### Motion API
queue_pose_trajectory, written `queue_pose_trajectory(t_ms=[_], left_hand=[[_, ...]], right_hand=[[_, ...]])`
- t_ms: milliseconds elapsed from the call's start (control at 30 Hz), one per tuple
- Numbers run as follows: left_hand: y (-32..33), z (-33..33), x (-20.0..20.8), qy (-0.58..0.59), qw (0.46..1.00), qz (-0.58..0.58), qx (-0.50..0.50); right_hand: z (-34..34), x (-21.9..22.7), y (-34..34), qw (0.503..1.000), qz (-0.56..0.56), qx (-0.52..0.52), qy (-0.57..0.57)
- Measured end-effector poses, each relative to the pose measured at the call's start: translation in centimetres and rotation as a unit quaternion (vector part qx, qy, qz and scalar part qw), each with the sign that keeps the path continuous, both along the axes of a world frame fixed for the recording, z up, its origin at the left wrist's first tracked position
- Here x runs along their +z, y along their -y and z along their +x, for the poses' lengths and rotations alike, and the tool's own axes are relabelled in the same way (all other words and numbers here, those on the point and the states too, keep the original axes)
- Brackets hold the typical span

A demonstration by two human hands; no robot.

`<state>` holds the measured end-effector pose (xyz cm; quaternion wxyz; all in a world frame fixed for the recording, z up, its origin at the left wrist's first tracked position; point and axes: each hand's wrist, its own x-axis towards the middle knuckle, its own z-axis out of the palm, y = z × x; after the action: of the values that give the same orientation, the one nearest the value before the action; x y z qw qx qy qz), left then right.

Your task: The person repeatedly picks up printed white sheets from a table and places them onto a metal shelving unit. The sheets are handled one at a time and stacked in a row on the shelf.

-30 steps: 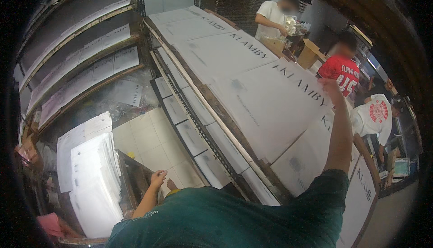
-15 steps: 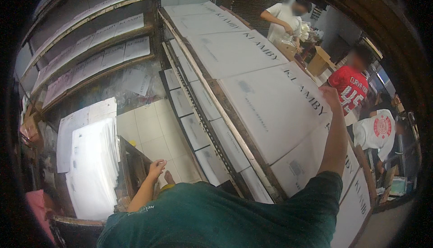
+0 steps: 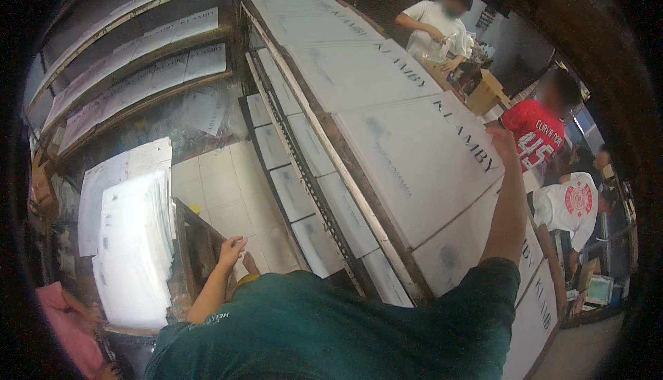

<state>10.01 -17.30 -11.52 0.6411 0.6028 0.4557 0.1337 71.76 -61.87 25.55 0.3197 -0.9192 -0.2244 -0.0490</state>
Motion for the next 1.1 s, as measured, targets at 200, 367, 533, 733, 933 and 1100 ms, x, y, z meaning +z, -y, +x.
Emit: queue_pose_trajectory(t_ms=[200, 367, 533, 733, 933, 1100], left_hand=[[-0.3, -0.3, 0.0, 0.002, 1.000, -0.014, 0.017], [-1.0, 1.0, 0.3, 0.001, 0.999, -0.047, -0.021], [-4.0, 3.3, 1.1, 0.068, 0.998, 0.006, -0.003], [-9.6, 3.8, 4.9, 0.140, 0.989, 0.034, 0.033], [-14.3, 0.1, 8.3, 0.199, 0.971, 0.073, 0.111], [-16.8, -1.4, 8.2, 0.229, 0.950, 0.100, 0.188]], right_hand=[[-0.4, -0.3, -0.8, 0.993, -0.063, 0.032, 0.096], [2.5, 3.1, -1.3, 0.928, -0.167, 0.000, 0.332], [-4.2, 11.6, -21.2, 0.965, 0.047, 0.154, 0.205], [-18.5, 14.2, -50.8, 0.887, 0.049, 0.378, 0.261], [-36.4, 9.2, -65.4, 0.747, 0.210, 0.624, 0.092], [-36.4, -6.0, -65.0, 0.765, 0.114, 0.600, -0.206]])
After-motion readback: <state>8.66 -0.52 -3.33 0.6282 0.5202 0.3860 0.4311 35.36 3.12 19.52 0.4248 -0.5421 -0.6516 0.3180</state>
